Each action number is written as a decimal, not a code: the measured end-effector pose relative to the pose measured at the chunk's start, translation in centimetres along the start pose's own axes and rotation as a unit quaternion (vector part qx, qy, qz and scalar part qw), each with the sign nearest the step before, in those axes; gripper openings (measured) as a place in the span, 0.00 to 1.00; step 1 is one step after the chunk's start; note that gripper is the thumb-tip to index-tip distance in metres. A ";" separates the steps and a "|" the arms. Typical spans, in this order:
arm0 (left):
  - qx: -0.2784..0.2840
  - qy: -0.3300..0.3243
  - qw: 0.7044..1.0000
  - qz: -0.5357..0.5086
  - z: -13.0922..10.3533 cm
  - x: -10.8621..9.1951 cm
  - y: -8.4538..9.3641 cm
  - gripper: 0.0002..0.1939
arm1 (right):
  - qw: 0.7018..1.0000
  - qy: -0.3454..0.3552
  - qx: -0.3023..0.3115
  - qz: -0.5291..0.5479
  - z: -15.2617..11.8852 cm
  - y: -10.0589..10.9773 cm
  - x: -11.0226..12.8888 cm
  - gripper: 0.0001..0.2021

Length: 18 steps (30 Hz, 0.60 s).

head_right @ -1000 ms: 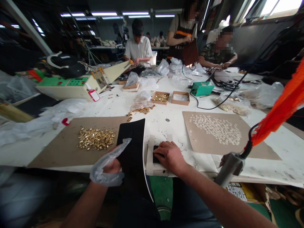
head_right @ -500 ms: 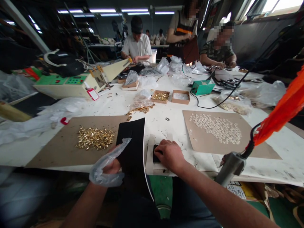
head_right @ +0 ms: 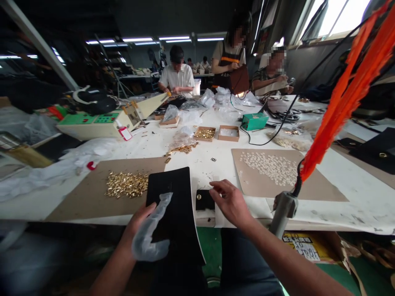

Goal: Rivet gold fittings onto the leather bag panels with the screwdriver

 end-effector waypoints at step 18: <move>0.211 -0.320 0.868 0.317 -12.6 -4.0 -7.6 0.44 | 0.928 -0.188 0.152 0.282 -7.1 -3.3 8.2 0.26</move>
Point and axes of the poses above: each hand's wrist, its own z-axis towards the middle knuckle, its own y-axis out of the back of the hand, x = y × z, the point moved 3 cm from there along z, towards the middle knuckle, and after that the axes turned 9 degrees about -y, right-handed, at the moved point
